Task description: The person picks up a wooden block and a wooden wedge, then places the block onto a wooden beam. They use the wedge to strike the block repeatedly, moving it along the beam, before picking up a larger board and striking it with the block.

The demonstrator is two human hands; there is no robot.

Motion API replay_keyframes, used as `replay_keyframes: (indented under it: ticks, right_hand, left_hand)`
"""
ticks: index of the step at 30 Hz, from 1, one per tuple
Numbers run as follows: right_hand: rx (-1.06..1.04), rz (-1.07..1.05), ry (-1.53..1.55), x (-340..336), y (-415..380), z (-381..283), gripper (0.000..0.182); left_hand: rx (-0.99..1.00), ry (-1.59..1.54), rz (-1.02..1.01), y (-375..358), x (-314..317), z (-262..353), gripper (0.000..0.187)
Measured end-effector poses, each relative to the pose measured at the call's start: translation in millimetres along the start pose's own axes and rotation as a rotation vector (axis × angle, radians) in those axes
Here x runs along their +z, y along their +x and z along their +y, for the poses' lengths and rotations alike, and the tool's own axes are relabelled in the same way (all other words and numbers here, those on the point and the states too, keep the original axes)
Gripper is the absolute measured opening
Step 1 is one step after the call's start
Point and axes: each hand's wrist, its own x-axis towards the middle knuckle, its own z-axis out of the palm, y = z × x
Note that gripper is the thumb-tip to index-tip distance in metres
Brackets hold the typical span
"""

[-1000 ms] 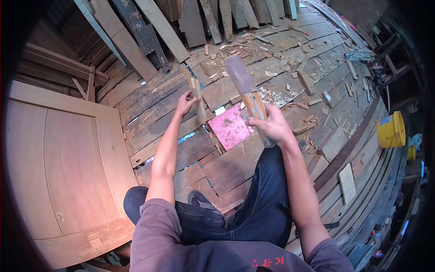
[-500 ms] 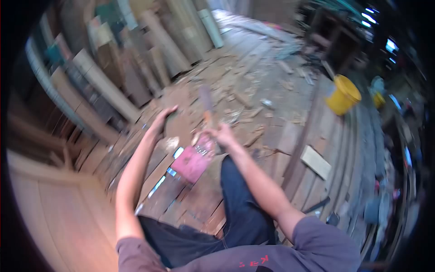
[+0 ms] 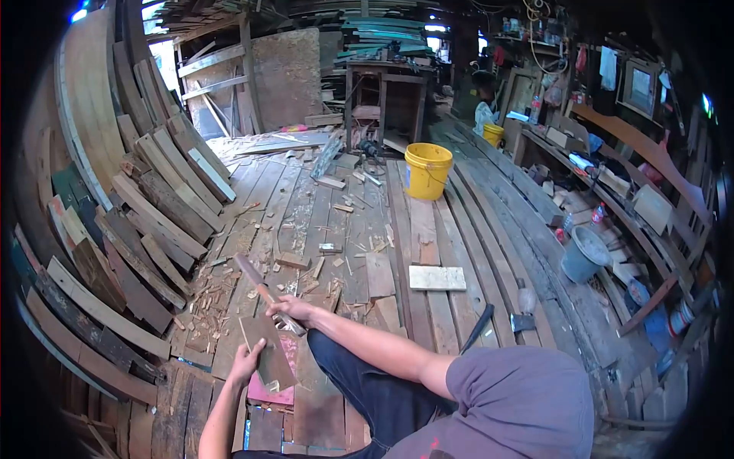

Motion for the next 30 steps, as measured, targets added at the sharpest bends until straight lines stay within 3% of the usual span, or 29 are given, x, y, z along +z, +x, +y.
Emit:
replay_keyframes:
  ticks: [1, 6, 9, 10, 11, 13, 15, 17, 21, 24, 28, 30]
  right_hand:
    - [0.035, -0.033, 0.009, 4, -5, -5, 0.023]
    - [0.032, -0.041, -0.132, 11, -16, -11, 0.025]
    - [0.007, -0.035, -0.165, 7, -21, -18, 0.034]
    - [-0.071, 0.148, -0.292, 5, -29, -20, 0.029]
    - [-0.130, 0.124, -0.322, -18, -9, 5, 0.021]
    - [-0.195, -0.081, -0.141, -36, -30, -11, 0.019]
    - [-0.084, 0.071, -0.070, -36, -45, -27, 0.019]
    - [-0.080, 0.070, 0.093, -52, -50, -31, 0.024]
    - [-0.060, 0.158, 0.350, -67, -63, -46, 0.034]
    - [-0.086, 0.157, 0.456, -90, -68, -49, 0.028]
    - [-0.160, 0.150, 0.647, -104, -67, -43, 0.033]
    - [-0.142, 0.183, 0.703, -111, -69, -41, 0.036]
  left_hand:
    - [0.009, -0.021, 0.072, 5, 2, 0, 0.041]
    - [0.148, -0.163, -0.029, 18, -3, 11, 0.038]
    - [0.152, -0.285, 0.012, 22, 11, 12, 0.037]
    - [0.068, -0.192, -0.002, 31, 9, 10, 0.033]
    - [-0.035, -0.105, 0.000, 33, -1, 7, 0.030]
    - [0.035, -0.041, -0.045, 14, 19, 38, 0.031]
    - [0.174, -0.016, -0.089, 40, 19, 14, 0.039]
    - [0.152, -0.028, -0.149, 28, 29, 47, 0.039]
    - [0.107, -0.138, -0.126, 38, 36, 51, 0.038]
    - [0.041, -0.200, -0.221, 41, 34, 59, 0.040]
    - [0.010, -0.067, -0.135, 45, 28, 82, 0.045]
    - [0.028, -0.130, -0.109, 42, 30, 94, 0.034]
